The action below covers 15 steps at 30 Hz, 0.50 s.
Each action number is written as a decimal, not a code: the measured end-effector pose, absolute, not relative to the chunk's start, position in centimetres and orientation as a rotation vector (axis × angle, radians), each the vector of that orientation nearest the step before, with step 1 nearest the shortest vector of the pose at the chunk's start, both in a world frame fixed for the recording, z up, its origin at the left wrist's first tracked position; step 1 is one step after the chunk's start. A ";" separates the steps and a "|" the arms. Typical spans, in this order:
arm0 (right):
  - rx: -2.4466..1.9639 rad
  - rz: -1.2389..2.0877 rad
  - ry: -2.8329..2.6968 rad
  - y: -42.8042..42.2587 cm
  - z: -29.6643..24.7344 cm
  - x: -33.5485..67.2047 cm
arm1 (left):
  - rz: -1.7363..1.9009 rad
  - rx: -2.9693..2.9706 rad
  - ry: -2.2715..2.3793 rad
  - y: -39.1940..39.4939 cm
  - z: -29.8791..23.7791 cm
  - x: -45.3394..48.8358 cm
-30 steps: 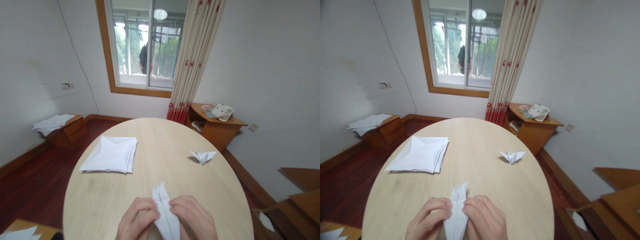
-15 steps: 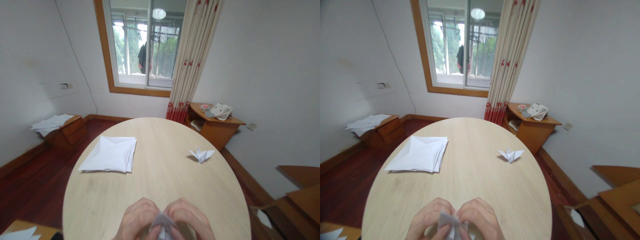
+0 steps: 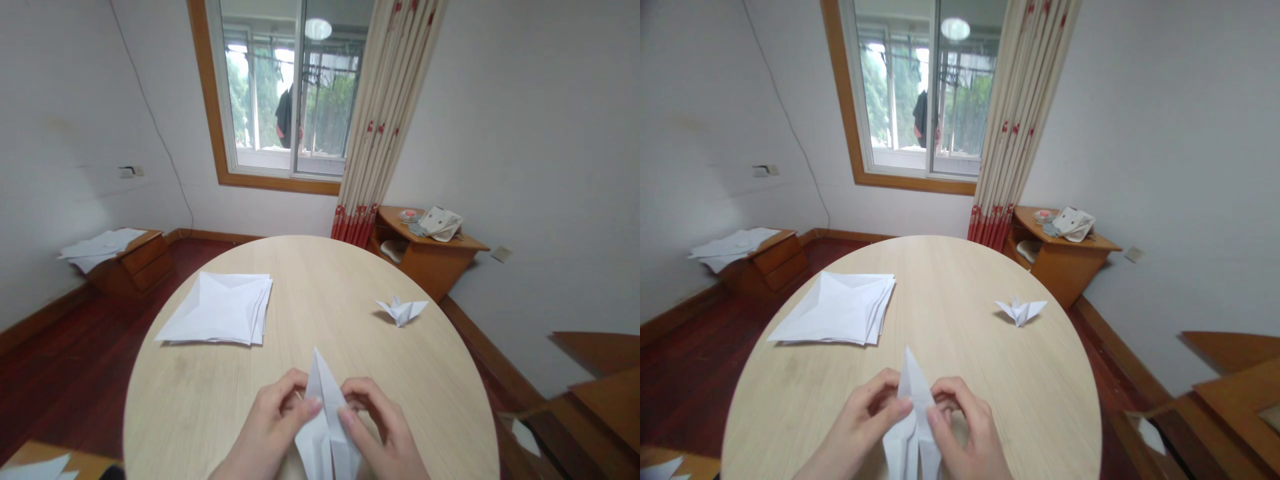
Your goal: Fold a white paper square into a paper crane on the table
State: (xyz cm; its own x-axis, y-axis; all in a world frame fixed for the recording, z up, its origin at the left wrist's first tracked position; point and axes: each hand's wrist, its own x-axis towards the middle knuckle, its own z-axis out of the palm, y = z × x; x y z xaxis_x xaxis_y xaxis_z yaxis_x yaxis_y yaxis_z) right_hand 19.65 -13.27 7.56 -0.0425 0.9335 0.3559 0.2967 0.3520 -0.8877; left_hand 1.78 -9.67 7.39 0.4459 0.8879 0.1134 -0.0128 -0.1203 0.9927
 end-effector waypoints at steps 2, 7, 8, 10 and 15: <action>-1.163 0.839 -1.548 -13.2 7.5 19.5 | 0.958 1.520 0.845 -9.6 7.2 2.0; -1.196 0.812 -1.477 -13.0 6.4 19.4 | 1.061 1.494 0.911 -9.6 6.2 2.4; -1.194 0.823 -1.461 -13.0 6.1 19.4 | 1.106 1.459 0.934 -9.6 6.0 2.5; -1.211 0.869 -1.410 -12.9 5.7 19.6 | 1.183 1.398 0.984 -9.7 5.7 2.7; -1.275 0.968 -1.242 -12.6 6.3 19.7 | 1.046 1.404 0.965 -10.2 5.3 2.5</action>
State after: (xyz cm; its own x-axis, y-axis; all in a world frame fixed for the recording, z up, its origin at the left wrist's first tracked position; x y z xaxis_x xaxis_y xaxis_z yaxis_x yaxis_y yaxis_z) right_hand 19.70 -12.62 6.35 0.1300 0.9845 0.1175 0.1263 0.1011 -0.9868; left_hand 2.49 -10.22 5.25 0.2825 0.9558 0.0813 0.0035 -0.0857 0.9963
